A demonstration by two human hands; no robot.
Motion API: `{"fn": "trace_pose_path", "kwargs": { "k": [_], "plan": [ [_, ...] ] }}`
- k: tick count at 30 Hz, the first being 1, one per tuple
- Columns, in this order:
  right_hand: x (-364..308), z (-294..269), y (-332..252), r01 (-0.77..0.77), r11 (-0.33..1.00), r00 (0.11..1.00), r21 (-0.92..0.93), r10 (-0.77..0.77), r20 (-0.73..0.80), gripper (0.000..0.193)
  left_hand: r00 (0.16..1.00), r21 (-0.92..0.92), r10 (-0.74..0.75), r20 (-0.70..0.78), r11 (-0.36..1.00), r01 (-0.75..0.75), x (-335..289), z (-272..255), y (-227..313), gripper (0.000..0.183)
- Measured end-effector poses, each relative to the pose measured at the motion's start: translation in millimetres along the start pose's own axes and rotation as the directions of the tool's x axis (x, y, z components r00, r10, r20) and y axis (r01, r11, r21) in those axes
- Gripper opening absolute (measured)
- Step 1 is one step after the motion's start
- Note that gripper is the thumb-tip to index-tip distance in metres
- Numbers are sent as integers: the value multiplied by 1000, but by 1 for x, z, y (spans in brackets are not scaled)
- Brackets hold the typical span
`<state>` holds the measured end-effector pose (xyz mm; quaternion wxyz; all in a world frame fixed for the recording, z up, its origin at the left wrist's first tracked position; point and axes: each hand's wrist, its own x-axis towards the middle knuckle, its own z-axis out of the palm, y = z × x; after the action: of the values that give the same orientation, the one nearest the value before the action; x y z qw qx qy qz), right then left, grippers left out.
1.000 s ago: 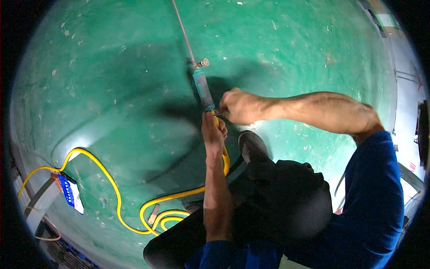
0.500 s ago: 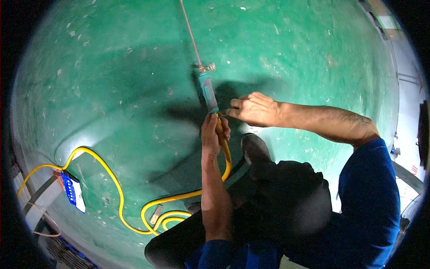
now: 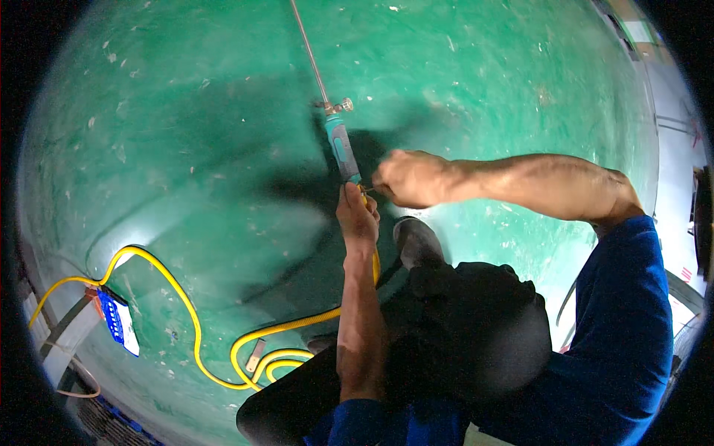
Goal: The recorder is seen repairing a gas torch by cutting a hose and reattaching a nozzle.
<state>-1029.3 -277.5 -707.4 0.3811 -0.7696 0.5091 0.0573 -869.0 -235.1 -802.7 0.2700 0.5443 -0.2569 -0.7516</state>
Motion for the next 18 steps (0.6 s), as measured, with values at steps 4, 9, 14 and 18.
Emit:
{"fn": "trace_pose_path", "kwargs": {
  "k": [4,9,14,18],
  "plan": [
    [3,12,4,-359,814,933,456,332,141,25,999,-74,43,-1,996,-43,8,-6,-16,37],
    [-1,50,22,-278,869,959,409,272,73,29,998,-62,-53,14,997,54,11,-11,-15,34],
    [-15,10,16,23,995,990,101,-8,-144,25,983,-141,-64,169,986,88,7,-13,9,33],
    [-10,4,4,226,915,954,-334,-278,-114,33,957,-271,-121,263,943,193,2,-11,16,35]
  ]
}}
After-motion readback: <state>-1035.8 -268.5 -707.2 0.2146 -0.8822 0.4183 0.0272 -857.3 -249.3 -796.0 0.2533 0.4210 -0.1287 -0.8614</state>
